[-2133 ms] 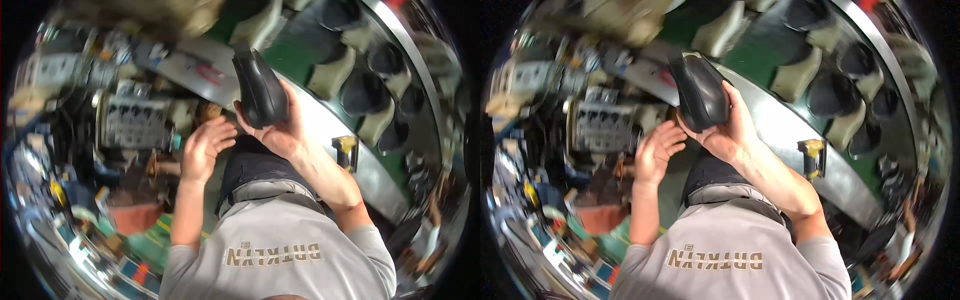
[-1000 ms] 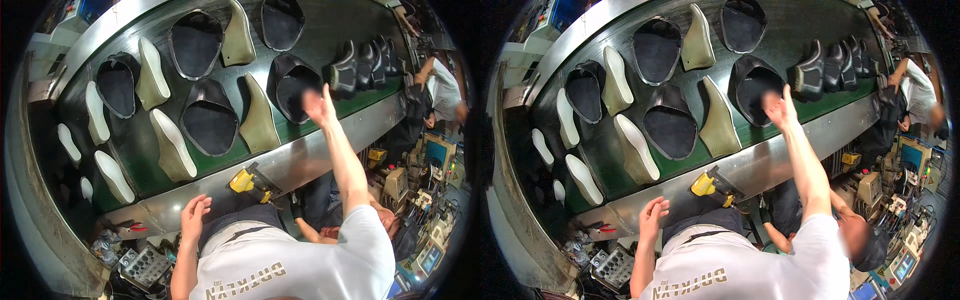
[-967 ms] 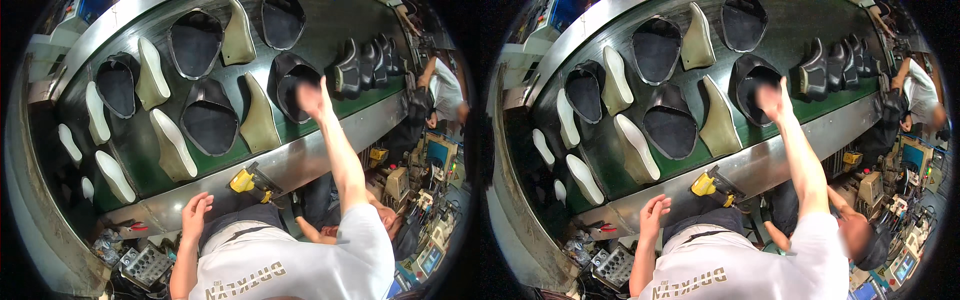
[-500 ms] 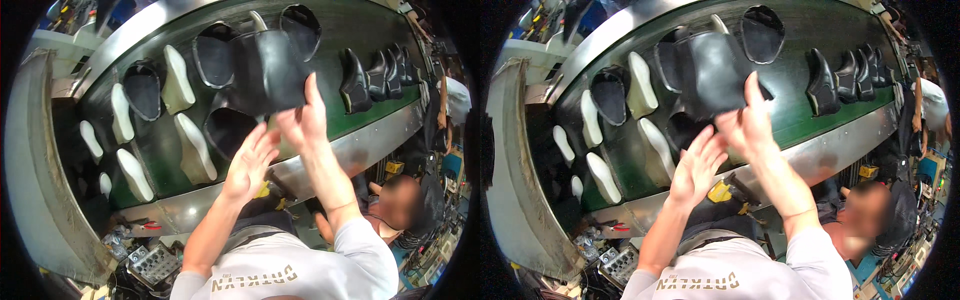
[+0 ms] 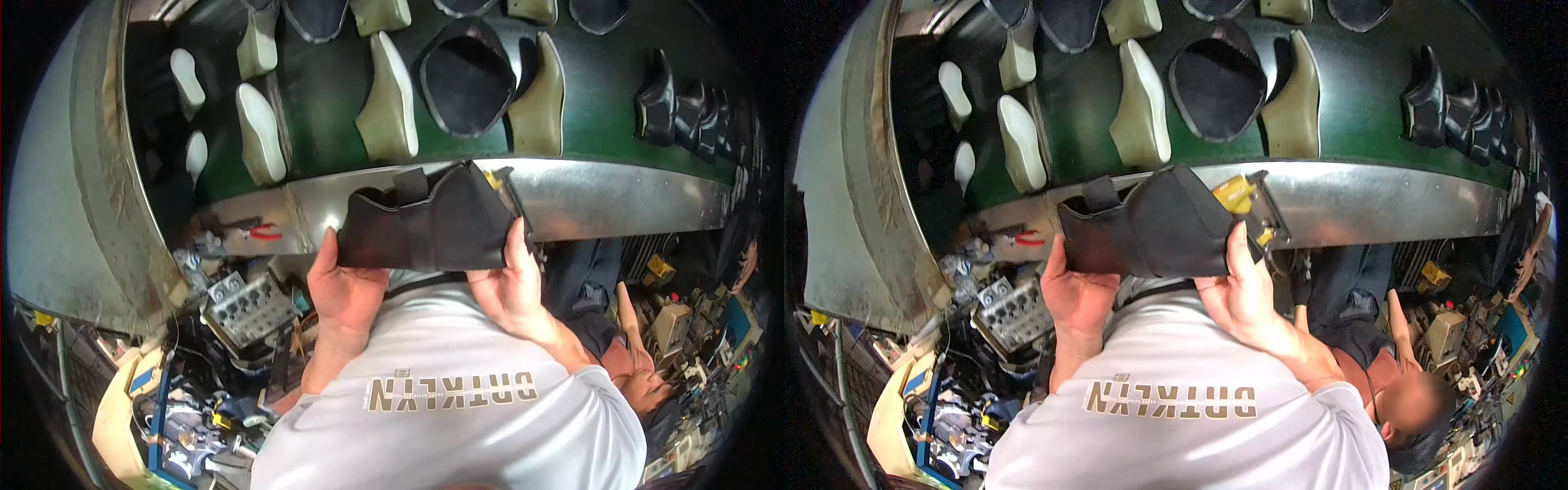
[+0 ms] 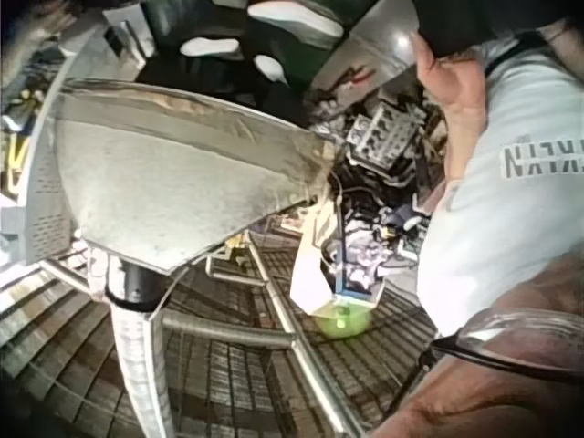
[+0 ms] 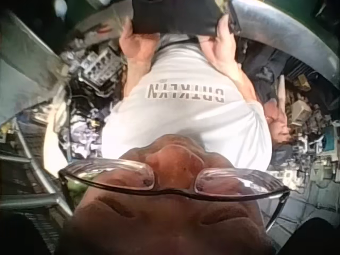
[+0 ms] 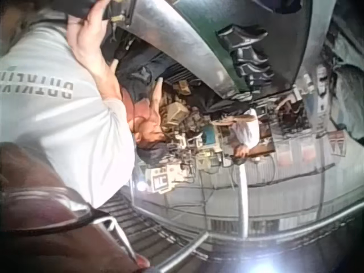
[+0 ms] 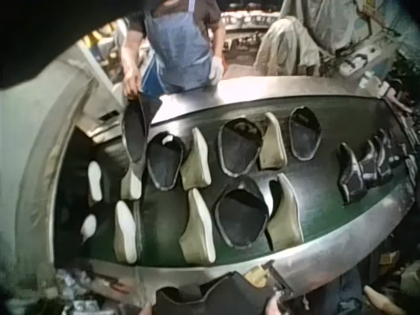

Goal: The person repeatedly picks up black shoe uppers from a conveyor belt and places them onto a shoe last mounted on a machine. They press the material into the machine's mold to shape the shoe upper. The person handles the items one at a time, moving them from the belt to the machine and back.

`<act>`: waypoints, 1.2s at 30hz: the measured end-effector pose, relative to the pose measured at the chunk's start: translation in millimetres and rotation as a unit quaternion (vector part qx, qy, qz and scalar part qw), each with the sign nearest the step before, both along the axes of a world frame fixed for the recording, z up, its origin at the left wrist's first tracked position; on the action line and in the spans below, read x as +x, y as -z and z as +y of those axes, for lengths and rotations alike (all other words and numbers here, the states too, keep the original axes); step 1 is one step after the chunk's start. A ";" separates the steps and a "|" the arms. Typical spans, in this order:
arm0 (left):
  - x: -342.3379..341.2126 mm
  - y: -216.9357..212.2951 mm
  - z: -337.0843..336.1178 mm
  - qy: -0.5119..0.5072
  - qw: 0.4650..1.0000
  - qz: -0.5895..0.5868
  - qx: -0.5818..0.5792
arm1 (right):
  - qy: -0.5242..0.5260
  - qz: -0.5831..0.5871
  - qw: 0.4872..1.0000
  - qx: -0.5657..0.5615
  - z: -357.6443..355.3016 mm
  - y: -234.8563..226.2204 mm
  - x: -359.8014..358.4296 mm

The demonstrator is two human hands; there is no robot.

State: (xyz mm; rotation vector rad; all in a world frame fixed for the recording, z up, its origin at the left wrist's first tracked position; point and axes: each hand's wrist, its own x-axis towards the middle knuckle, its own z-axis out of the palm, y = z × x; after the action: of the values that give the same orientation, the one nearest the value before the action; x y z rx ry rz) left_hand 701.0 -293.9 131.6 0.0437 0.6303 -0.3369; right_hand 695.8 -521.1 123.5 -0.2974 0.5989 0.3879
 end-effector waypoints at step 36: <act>-93.1 29.7 90.6 0.160 0.689 0.103 0.700 | -0.209 -0.253 0.459 -0.826 -149.6 138.0 208.6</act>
State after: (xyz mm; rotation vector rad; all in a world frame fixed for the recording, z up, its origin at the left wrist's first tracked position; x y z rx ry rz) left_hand 607.9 -203.3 102.0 1.6469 0.9875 -0.1170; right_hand 904.4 -670.7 -14.5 -2.4482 0.0663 0.0069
